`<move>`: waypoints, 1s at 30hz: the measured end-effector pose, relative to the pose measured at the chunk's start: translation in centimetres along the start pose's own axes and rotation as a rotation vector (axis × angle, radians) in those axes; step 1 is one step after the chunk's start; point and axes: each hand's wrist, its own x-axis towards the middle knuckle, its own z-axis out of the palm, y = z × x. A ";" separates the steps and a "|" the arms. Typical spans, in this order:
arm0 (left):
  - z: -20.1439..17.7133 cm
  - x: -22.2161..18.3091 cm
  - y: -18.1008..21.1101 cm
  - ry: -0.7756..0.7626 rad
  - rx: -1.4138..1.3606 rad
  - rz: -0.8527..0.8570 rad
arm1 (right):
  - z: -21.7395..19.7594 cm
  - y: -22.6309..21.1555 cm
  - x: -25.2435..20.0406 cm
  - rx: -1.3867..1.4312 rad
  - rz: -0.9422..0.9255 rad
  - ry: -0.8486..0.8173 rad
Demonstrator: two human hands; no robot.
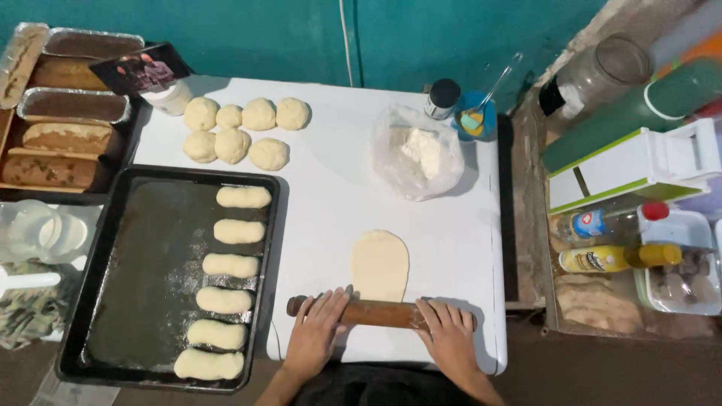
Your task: Shaping dough into rolls and placing them on a baking tray.
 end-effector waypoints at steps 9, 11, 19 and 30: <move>-1.7 1.7 1.4 0.406 0.095 -0.005 | -3.0 1.4 -1.8 0.139 0.361 0.005; -1.7 2.3 1.2 0.445 0.045 -0.031 | -1.1 3.6 -3.1 0.210 0.473 0.068; -0.5 3.6 0.5 0.318 -0.074 -0.182 | 3.6 10.0 -6.2 0.198 0.863 0.193; 0.6 5.5 0.5 0.234 -0.163 -0.219 | -2.2 8.5 6.2 0.106 0.783 0.237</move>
